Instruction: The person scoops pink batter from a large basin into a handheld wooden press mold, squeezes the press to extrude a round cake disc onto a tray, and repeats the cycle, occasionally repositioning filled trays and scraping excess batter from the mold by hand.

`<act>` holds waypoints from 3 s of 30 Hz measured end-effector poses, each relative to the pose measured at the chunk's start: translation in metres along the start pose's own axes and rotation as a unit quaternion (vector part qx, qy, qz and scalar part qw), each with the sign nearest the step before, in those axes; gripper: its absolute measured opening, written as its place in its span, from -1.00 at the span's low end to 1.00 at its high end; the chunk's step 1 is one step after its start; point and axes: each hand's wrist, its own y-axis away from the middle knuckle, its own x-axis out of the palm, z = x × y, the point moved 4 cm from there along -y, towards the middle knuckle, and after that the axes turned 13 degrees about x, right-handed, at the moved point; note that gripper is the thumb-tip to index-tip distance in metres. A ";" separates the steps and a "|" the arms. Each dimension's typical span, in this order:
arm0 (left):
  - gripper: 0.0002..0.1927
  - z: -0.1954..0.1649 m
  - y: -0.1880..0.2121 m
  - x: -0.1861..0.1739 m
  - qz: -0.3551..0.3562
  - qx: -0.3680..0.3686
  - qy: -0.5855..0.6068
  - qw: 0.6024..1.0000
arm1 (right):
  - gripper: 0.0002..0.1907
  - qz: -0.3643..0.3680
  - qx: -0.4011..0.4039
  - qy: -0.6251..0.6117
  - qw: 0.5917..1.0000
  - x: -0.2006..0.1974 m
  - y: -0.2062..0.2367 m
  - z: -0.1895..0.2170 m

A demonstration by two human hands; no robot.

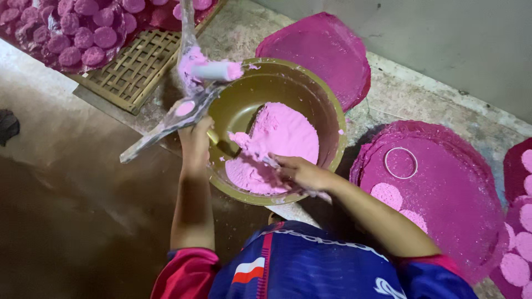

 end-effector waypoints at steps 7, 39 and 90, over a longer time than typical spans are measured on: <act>-0.46 -0.051 0.156 0.122 0.331 -0.308 0.542 0.709 | -0.20 -0.155 -0.386 -0.342 0.843 -0.069 0.042 0.017; -0.27 -0.044 0.207 0.336 0.761 0.056 0.006 0.646 | 0.13 -0.059 -0.045 -0.401 0.913 0.003 0.334 -0.243; -0.27 0.100 0.268 0.242 0.258 -0.043 -0.107 0.959 | 0.12 -0.294 -0.116 -0.522 0.792 -0.012 0.370 -0.231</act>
